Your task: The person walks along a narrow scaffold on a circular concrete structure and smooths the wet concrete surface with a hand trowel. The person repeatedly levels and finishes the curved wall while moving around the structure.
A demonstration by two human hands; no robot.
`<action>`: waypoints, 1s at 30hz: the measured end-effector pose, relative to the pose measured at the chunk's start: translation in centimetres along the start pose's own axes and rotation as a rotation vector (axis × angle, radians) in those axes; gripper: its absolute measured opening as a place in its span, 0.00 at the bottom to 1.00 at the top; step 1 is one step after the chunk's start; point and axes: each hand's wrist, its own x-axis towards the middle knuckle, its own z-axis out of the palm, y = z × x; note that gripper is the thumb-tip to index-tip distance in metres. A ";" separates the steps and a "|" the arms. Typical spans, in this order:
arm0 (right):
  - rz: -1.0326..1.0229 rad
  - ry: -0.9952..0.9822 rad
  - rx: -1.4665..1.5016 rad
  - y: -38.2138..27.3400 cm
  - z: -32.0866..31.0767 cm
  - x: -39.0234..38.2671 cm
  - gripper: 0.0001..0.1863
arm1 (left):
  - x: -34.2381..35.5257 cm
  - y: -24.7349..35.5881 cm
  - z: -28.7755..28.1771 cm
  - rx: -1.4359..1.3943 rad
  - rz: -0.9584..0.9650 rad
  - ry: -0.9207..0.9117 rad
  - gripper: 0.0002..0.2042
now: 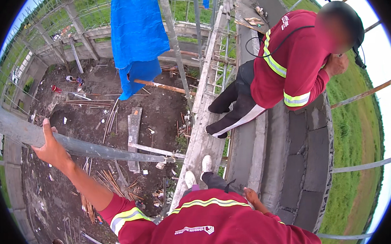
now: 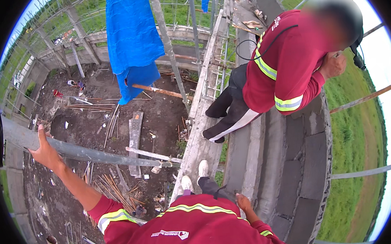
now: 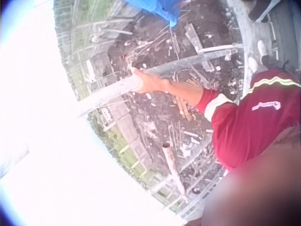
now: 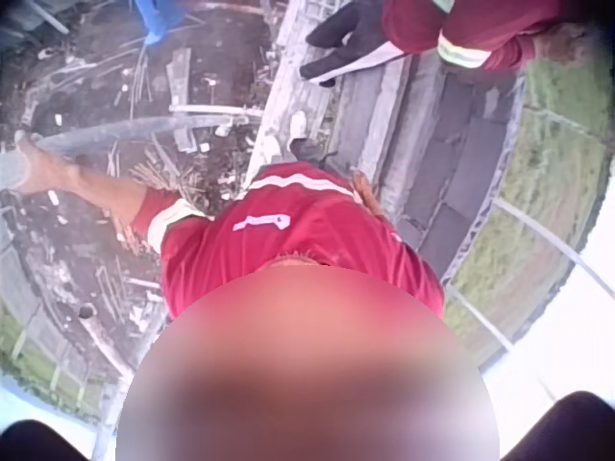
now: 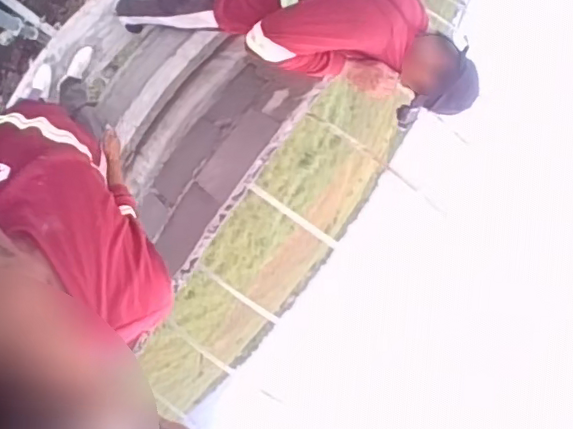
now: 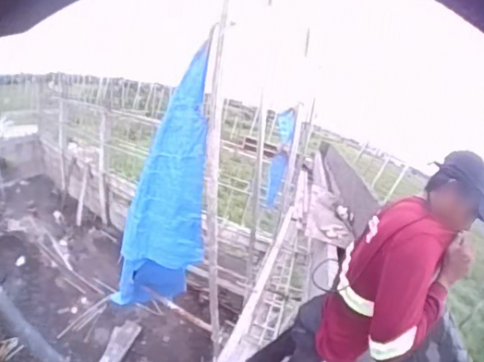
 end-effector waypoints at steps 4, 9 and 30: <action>-0.001 -0.017 -0.007 3.2 2.3 2.3 0.42 | -0.2 0.4 -0.1 0.017 -0.042 -0.018 0.19; 0.427 -0.337 0.837 -5.0 2.1 9.1 0.54 | -0.2 -0.2 0.0 0.003 0.007 0.023 0.19; -0.864 -0.163 0.733 -62.9 -17.8 29.7 0.27 | 0.5 -0.6 -1.0 0.053 -0.007 0.050 0.20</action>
